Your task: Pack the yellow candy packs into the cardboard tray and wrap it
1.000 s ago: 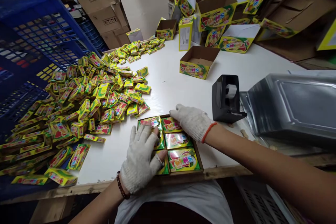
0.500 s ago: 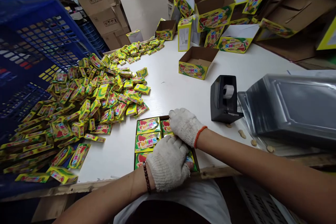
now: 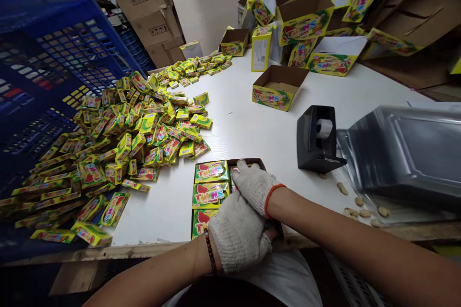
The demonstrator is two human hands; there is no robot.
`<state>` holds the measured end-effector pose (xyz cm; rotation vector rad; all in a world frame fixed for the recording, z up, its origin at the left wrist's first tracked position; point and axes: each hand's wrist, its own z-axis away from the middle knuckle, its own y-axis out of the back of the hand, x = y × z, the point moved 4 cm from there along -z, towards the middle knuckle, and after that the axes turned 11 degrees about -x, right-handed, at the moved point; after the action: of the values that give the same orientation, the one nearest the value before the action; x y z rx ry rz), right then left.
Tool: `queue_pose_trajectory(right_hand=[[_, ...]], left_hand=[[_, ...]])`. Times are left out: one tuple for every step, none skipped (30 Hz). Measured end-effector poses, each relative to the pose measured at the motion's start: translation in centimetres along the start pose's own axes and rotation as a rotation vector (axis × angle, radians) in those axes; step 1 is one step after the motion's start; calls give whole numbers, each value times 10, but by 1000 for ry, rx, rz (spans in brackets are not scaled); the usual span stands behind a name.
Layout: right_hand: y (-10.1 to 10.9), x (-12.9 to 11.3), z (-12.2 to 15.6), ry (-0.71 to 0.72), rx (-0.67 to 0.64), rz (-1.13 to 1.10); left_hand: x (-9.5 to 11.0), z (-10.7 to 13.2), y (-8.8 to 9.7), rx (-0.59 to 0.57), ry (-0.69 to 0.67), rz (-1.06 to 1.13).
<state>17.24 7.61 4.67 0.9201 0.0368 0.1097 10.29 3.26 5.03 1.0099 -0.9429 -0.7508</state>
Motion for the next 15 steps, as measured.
queue_pose_trajectory(right_hand=[[0,0,0,-4,-1,-4],[0,0,-1,-5,1,-2],[0,1,-2,6,2,-1],[0,3,-3,27,3,-8],[0,5,-5,52,1,-24],[1,7,-6,77,-3,-48],[1,10,-8,102,-9,-79],[2,13,-9,124,-14,-115],[3,15,-10,139,-15,-150],[3,18,-11,149,-11,-188],[3,20,-12,155,-11,-232],[2,22,-12,160,-6,-277],[1,25,-12,161,5,-319],[1,29,-11,163,22,-348],[1,32,-10,168,54,-363]], left_hand=[[3,4,0,1,-62,-22],[4,8,0,2,-139,-31],[4,15,2,17,-213,-24],[1,22,5,57,-264,-3],[-8,29,9,124,-274,29],[-23,37,16,214,-228,59],[-43,45,22,312,-130,76],[-68,54,29,405,2,75],[-96,63,34,478,170,56],[-125,72,38,505,317,14],[-155,81,41,512,478,-34],[-183,89,41,480,602,-80],[-209,97,41,463,703,-91],[-230,104,41,454,748,-81],[-246,110,40,450,768,-74]])
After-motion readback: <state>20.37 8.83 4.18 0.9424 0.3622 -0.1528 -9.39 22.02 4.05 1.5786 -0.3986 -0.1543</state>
